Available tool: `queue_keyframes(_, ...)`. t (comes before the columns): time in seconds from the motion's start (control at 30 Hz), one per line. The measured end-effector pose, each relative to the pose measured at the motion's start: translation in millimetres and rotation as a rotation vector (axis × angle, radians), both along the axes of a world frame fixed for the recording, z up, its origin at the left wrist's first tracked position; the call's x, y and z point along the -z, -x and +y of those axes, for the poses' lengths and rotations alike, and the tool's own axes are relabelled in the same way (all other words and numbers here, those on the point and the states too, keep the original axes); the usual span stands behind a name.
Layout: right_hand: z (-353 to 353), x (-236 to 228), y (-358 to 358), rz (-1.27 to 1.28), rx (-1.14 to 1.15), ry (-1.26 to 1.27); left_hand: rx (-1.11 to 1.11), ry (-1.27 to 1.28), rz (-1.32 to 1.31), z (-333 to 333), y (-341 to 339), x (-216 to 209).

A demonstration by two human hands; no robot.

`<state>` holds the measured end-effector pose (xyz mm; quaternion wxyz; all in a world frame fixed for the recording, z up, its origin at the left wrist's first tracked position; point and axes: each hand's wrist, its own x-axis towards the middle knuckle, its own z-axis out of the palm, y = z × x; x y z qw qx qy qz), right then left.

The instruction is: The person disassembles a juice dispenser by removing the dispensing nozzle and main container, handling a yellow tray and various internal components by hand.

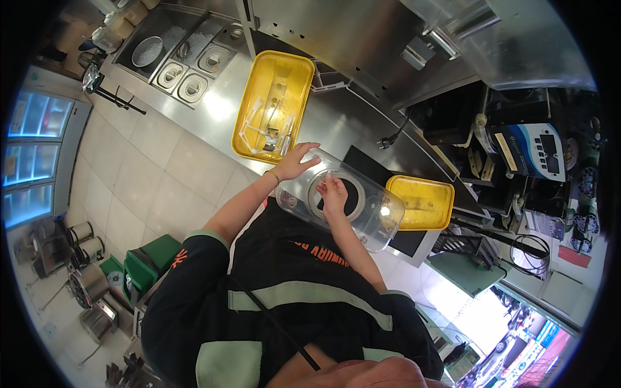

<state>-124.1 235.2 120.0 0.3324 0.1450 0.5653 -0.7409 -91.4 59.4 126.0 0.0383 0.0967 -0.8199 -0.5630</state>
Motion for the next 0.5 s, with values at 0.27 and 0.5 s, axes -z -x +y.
queue_keyframes(0.27,-4,6,-3,0.016,0.065,-0.006,-0.173,0.134,0.097,10,2,-4)
queue_keyframes(0.5,9,-16,6,-0.039,0.16,-0.018,-0.258,0.149,0.074,25,-6,-10)
